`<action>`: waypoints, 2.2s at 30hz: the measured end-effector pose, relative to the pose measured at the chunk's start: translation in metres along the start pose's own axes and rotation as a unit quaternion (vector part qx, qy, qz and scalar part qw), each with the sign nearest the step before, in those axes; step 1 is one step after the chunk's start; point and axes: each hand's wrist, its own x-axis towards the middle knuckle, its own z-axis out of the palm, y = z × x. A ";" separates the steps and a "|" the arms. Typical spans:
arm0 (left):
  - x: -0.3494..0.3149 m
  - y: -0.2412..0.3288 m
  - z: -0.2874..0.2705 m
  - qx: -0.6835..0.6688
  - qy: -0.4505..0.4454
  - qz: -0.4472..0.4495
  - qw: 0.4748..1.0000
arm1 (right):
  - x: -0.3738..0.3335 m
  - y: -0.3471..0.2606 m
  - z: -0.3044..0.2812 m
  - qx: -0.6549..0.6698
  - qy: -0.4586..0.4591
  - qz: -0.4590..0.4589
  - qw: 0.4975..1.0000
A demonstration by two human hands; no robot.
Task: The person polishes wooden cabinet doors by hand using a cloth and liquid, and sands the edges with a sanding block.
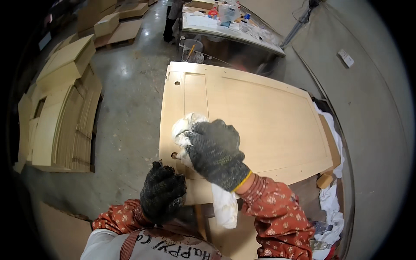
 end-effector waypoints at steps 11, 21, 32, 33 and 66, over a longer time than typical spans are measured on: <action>-0.003 0.009 -0.002 0.021 0.008 -0.039 0.999 | 0.153 0.051 0.021 -0.065 0.032 0.019 0.997; -0.008 0.002 0.008 -0.003 0.096 -0.021 0.995 | -0.011 0.012 -0.007 0.086 0.082 -0.305 0.945; -0.006 0.011 0.006 0.023 0.074 -0.033 0.996 | 0.090 0.048 0.020 0.158 0.123 -0.273 0.941; -0.006 0.011 0.006 0.028 0.079 -0.030 0.996 | 0.101 0.050 0.019 0.142 0.075 -0.196 0.967; -0.029 -0.033 0.020 -0.061 0.106 -0.035 0.992 | -0.587 -0.038 0.015 0.020 0.641 0.639 0.423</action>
